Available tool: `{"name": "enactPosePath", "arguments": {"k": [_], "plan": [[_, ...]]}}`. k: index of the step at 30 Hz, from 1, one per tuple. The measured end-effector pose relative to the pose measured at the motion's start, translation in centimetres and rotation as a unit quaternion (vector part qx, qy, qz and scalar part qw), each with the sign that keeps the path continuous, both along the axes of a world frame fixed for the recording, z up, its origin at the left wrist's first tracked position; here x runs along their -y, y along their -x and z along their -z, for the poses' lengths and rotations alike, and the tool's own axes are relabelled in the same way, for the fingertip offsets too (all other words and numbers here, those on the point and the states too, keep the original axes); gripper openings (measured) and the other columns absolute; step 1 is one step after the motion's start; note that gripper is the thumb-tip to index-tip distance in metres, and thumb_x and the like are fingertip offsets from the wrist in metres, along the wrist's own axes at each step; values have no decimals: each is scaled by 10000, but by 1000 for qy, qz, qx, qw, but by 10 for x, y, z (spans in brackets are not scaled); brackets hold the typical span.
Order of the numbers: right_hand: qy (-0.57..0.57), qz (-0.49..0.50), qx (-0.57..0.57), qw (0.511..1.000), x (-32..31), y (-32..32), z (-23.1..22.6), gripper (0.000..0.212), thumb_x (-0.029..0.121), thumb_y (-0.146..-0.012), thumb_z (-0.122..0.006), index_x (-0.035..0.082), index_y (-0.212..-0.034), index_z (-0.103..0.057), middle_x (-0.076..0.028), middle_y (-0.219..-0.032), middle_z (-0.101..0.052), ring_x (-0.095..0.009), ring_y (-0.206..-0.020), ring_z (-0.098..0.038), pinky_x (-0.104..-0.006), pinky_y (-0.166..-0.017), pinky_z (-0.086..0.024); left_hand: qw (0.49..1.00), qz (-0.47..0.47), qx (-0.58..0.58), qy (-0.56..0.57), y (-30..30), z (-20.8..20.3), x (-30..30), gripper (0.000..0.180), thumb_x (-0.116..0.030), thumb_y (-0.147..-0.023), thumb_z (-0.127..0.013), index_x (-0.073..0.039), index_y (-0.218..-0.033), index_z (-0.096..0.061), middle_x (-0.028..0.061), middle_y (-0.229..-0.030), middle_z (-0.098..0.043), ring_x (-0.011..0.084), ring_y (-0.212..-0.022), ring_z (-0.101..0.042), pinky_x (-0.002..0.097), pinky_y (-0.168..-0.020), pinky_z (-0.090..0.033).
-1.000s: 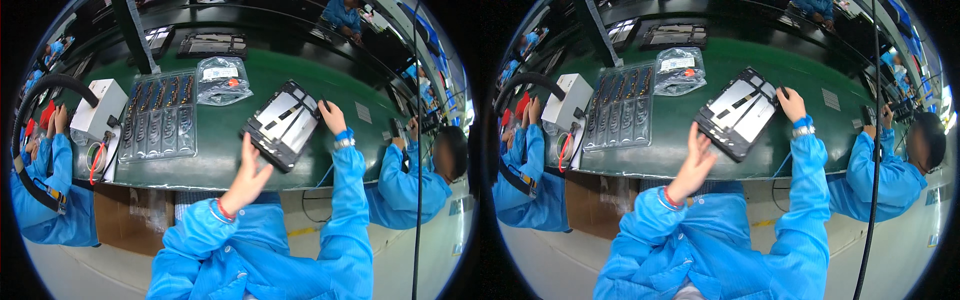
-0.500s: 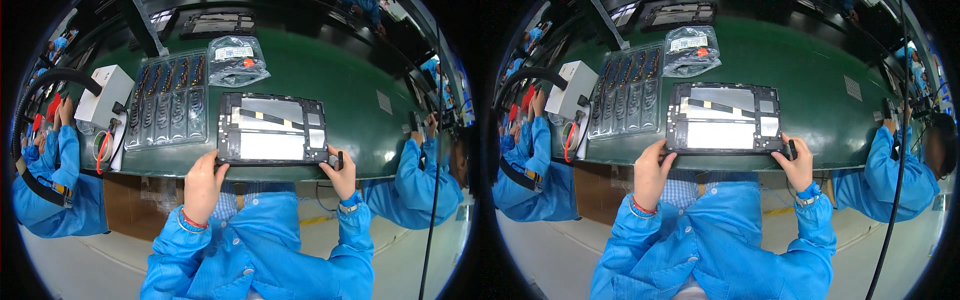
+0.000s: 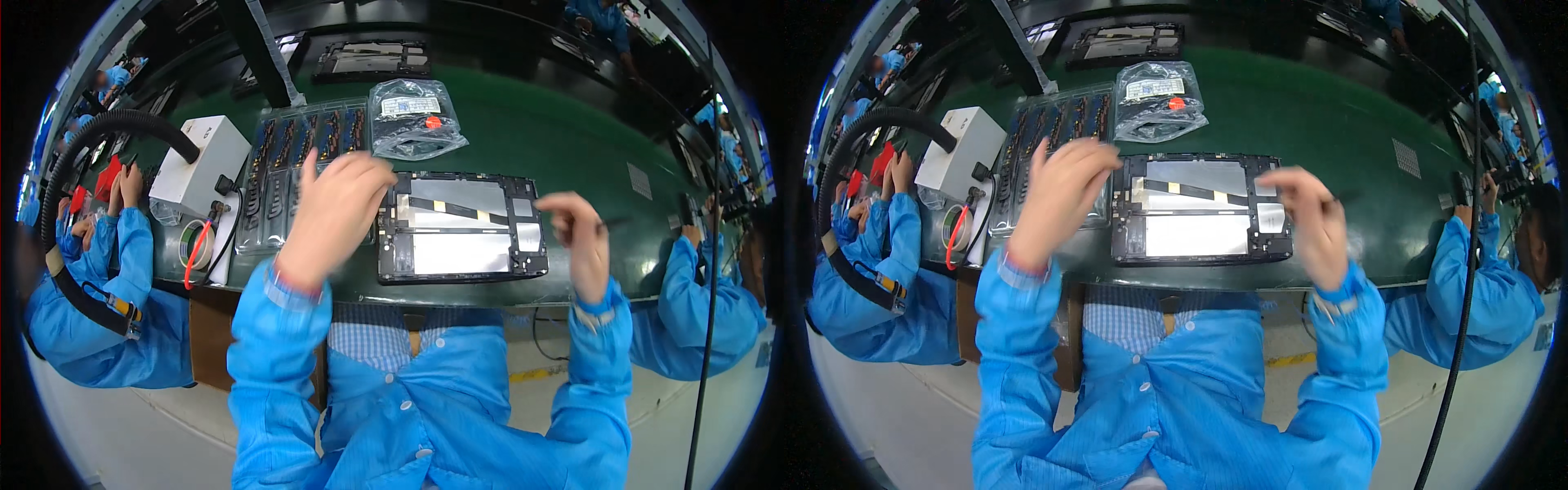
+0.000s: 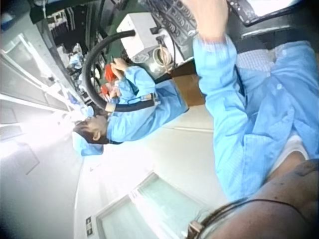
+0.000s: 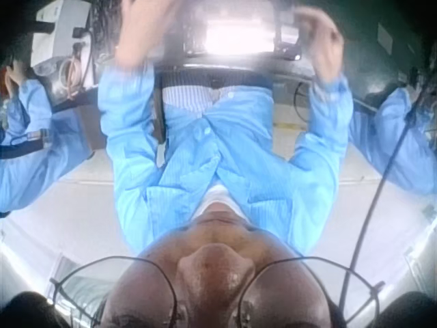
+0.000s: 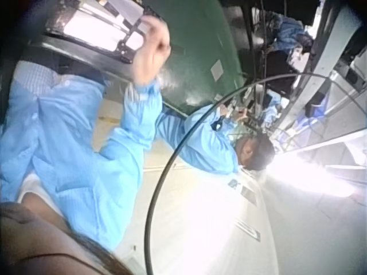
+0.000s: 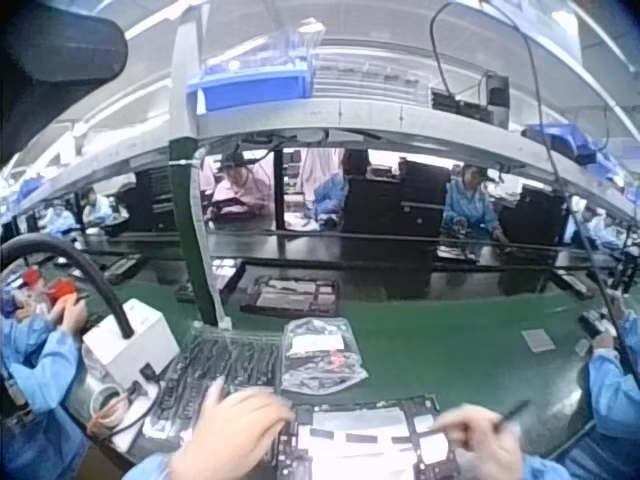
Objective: Assembling internal components of a tablet device.
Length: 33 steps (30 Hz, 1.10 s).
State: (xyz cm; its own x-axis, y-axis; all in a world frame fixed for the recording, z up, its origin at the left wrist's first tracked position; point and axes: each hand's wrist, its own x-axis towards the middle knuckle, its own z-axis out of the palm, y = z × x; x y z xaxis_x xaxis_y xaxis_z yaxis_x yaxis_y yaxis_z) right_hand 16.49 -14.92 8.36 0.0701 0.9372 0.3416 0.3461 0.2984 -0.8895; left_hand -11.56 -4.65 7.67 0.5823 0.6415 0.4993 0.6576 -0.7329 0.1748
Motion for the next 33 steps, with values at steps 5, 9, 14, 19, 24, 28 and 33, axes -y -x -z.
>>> {"name": "enactPosePath", "arguments": {"k": [5,9,14,19,24,28,33], "plan": [[110,-27,-6,994,-113,55,11,309,282,-895,-555,-9,-817,-625,-25,-659,-546,-73,-530,-448,-219,-488,-357,990,-26,-117,69,-20,55,-72,198,-180,-891,-477,-152,-1029,-617,-4,-1193,-569,233,-1208,-445,705,-948,-162],[107,-8,31,994,-156,51,32,269,233,-849,-623,-34,-878,-629,-55,-688,-598,-86,-537,-539,-219,-497,-449,996,-3,-56,68,-44,61,-73,328,-381,-880,-473,-159,-1054,-641,-8,-1199,-559,275,-1207,-435,720,-945,-121],[118,-38,-21,992,-165,39,60,212,139,-826,-639,-26,-959,-629,-77,-790,-636,-110,-665,-609,-210,-607,-505,1000,13,-18,-5,-56,84,-78,332,-385,-874,-475,-143,-1007,-658,45,-1175,-573,305,-1234,-394,713,-954,-106],[23,43,50,998,-155,32,73,204,104,-815,-641,8,-995,-633,-63,-847,-642,-109,-707,-597,-230,-660,-473,999,18,33,-22,-58,87,-73,305,-369,-846,-521,-111,-913,-670,53,-1023,-625,301,-1200,-429,706,-954,-118],[146,30,29,988,-154,35,64,213,84,-812,-641,10,-1011,-636,-71,-846,-649,-106,-722,-607,-230,-688,-495,999,-21,-36,34,-57,77,-67,243,-319,-839,-551,-130,-927,-674,30,-1113,-591,274,-1217,-407,703,-943,-131],[75,34,102,991,-156,36,67,194,72,-799,-648,28,-988,-651,-73,-861,-655,-141,-752,-631,-246,-702,-512,1000,-15,-19,5,-55,77,-68,220,-313,-811,-579,-125,-851,-687,51,-1134,-575,291,-1231,-382,700,-945,-139],[24,60,122,990,-156,33,72,178,72,-787,-657,48,-963,-664,-80,-891,-664,-176,-780,-648,-251,-710,-517,1000,-7,11,3,-58,79,-71,224,-311,-784,-604,-98,-789,-676,127,-1164,-555,317,-1219,-394,685,-957,-149]]}}
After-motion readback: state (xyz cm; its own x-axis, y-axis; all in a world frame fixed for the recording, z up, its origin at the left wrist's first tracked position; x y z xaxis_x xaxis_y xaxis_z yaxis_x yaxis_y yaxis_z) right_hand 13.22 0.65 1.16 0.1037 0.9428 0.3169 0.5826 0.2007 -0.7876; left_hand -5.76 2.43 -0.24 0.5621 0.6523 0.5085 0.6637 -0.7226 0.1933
